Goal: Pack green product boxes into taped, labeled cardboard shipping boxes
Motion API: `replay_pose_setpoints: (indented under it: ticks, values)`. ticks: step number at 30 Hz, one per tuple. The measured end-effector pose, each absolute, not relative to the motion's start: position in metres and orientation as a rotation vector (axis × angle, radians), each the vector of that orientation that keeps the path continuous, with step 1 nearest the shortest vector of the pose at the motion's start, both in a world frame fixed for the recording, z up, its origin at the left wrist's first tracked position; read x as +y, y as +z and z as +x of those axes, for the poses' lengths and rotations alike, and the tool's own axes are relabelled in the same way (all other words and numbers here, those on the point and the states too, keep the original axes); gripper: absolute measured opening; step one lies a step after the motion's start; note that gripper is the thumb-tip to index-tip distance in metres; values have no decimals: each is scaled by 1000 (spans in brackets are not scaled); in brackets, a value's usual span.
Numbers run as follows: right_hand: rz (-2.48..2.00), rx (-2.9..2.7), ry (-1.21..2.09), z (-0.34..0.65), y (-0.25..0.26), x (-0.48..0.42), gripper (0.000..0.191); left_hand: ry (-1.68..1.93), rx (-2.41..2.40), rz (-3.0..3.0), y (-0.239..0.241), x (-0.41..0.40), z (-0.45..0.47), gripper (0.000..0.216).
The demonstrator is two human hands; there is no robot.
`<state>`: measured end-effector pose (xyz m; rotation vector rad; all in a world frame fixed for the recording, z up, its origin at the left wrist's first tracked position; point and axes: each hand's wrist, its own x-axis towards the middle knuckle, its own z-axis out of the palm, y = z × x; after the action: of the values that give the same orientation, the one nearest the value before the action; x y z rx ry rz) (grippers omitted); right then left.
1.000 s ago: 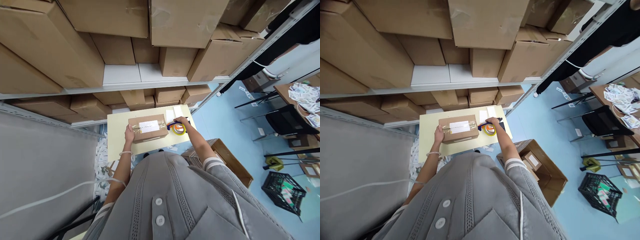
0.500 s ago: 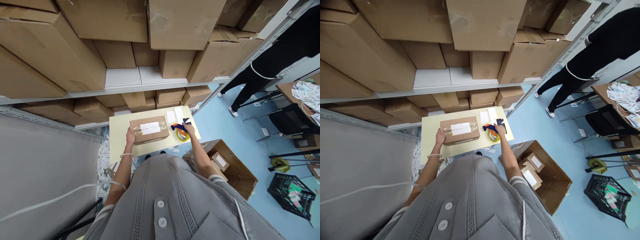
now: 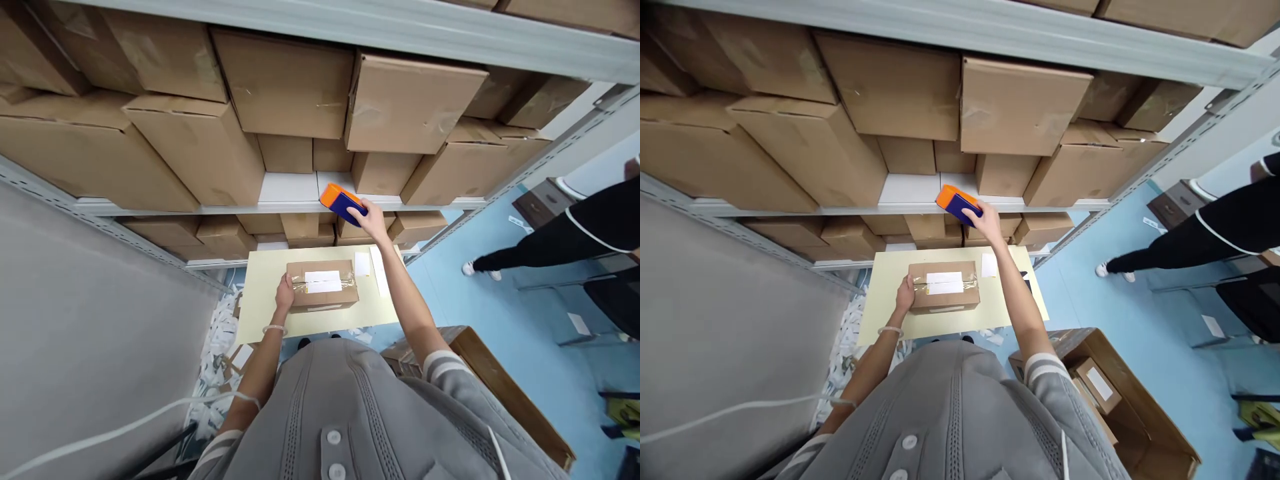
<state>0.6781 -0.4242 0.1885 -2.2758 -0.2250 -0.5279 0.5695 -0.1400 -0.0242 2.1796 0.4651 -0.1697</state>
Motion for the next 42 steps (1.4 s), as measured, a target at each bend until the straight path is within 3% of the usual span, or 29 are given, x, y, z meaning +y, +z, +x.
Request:
replay_pose_setpoints:
  ticks: [4,14,20,24,27,32,42]
  values:
    - [-2479,-324,-674,741,203,-388,53,-164,475,2187,-21,-141,567,50]
    - [-2660,-244,-542,793,180,-339,42,-148,512,2191,-14,-141,567,53]
    - [-2478,-255,-769,760,182,-354,48,-171,512,2198,-16,-141,565,51]
    - [-2242,-6,-889,686,146,-389,51,-207,494,2201,-20,-140,565,53]
    - [-2176,425,-700,614,95,-406,53,-197,463,2209,-24,-139,566,55]
    - [-2143,654,14,531,22,-395,48,-175,446,2217,-29,-137,567,54]
    - [-2271,640,311,547,2,-390,50,-162,441,2191,-33,-135,567,53]
